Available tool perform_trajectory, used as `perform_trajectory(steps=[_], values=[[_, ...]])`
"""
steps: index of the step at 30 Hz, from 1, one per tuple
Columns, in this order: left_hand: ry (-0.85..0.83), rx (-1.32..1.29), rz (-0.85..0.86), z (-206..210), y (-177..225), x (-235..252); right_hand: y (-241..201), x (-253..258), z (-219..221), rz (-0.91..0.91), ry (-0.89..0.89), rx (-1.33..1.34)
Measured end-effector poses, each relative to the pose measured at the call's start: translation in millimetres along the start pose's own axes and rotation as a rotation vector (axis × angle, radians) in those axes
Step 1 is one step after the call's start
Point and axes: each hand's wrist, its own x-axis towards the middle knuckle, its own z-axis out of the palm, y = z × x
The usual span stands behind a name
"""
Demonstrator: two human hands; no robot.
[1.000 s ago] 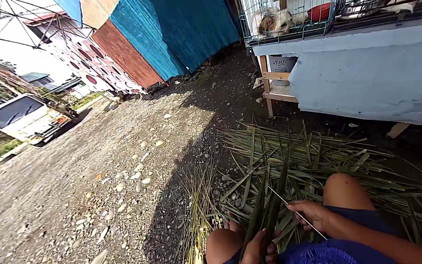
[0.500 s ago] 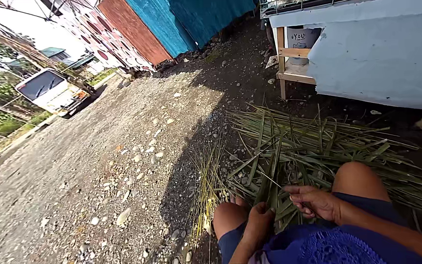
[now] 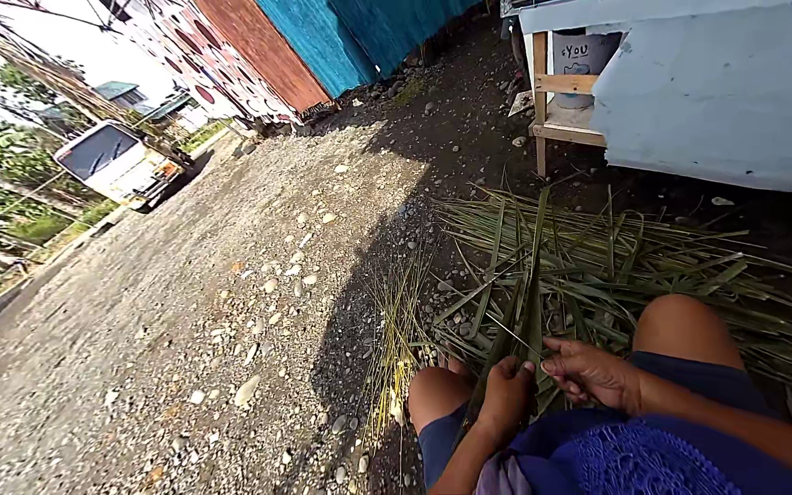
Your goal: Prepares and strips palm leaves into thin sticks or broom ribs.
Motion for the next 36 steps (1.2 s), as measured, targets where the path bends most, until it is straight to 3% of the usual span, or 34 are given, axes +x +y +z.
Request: perform_trajectory(steps=[5,11,15,25,36], values=[[-0.067,-0.157,0.004,-2.7,-2.9,0.0,6.4,1.2,-13.7,-0.044,-0.065,0.029],[-0.326,-0.447,-0.094,-17.2,-3.5,-4.5,4.4,0.3,-16.5,-0.145,0.024,-0.171],[-0.424,-0.498,-0.126,-29.0,-6.0,-6.1,2.8,-1.3,-6.8,-0.191,0.123,-0.276],[-0.386,-0.219,-0.154,-61.3,2.3,-25.3,-14.7,16.2,2.9,-0.172,0.415,-0.191],[-0.419,0.148,-0.197,-150.4,-3.0,-49.7,-51.1,38.4,-22.7,-0.239,0.632,-0.044]])
